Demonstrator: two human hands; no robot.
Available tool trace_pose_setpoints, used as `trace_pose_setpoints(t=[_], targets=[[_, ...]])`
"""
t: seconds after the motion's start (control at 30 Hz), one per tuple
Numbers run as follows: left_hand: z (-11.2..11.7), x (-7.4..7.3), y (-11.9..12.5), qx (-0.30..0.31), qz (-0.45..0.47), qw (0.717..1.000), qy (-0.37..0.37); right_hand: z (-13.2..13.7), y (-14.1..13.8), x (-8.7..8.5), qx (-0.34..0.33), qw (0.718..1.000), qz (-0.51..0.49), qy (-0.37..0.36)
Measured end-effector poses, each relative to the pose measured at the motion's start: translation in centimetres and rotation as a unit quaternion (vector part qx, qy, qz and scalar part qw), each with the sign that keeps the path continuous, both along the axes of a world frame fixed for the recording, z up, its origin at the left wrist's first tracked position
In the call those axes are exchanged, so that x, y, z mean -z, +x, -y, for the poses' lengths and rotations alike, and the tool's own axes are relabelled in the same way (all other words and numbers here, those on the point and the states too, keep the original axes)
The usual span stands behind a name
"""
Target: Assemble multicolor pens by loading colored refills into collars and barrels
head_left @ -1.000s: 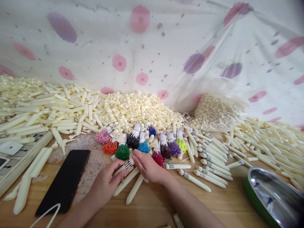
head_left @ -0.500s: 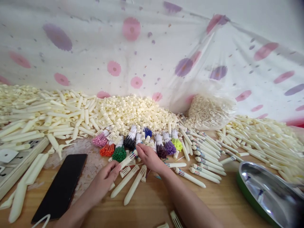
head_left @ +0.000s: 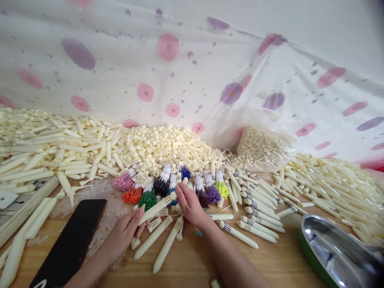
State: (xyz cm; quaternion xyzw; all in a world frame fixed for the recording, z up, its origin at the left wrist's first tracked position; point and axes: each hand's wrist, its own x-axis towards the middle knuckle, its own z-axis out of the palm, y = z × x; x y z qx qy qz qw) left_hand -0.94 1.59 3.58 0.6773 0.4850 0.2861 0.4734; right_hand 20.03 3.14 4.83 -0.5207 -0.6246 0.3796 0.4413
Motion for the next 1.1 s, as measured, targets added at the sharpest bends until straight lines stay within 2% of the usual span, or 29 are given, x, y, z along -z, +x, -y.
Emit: trace_pose_setpoints(t=[0.2,0.37,0.47,0.53,0.6,0.67,0.73,0.77,0.97,1.1], targets=[[0.4,0.2,0.1,-0.023,-0.017,0.997,0.078,-0.6,-0.1,1.0,-0.02,0.995,-0.082,-0.054],[0.8,0.2,1.1,-0.021,0.087,0.995,-0.038,-0.2,-1.2,0.7,0.01,0.973,-0.218,-0.073],[1.3,0.5,2.3,-0.007,0.134,0.985,-0.105,0.2,-2.5,0.5,0.032,0.949,-0.304,-0.074],[1.8,0.8,3.1,0.007,0.167,0.974,-0.152,0.5,-3.5,0.5,0.017,0.935,-0.34,-0.097],[2.1,1.1,3.6,0.002,0.194,0.965,-0.177,1.0,-4.2,0.4,-0.026,0.909,-0.389,-0.147],[2.3,1.3,3.7,-0.009,0.215,0.958,-0.189,1.3,-4.6,0.3,-0.07,0.866,-0.452,-0.2],[2.3,1.5,3.7,-0.019,0.231,0.953,-0.197,1.6,-4.8,0.2,-0.09,0.829,-0.502,-0.229],[2.3,1.6,3.7,-0.022,0.237,0.95,-0.201,1.6,-4.8,0.2,-0.09,0.822,-0.513,-0.229],[2.2,2.4,3.7,-0.029,0.268,0.936,-0.227,1.3,-5.1,1.2,-0.096,0.831,-0.519,-0.174],[2.1,3.0,3.4,-0.025,0.283,0.928,-0.239,1.2,-5.2,1.7,-0.111,0.826,-0.525,-0.172]])
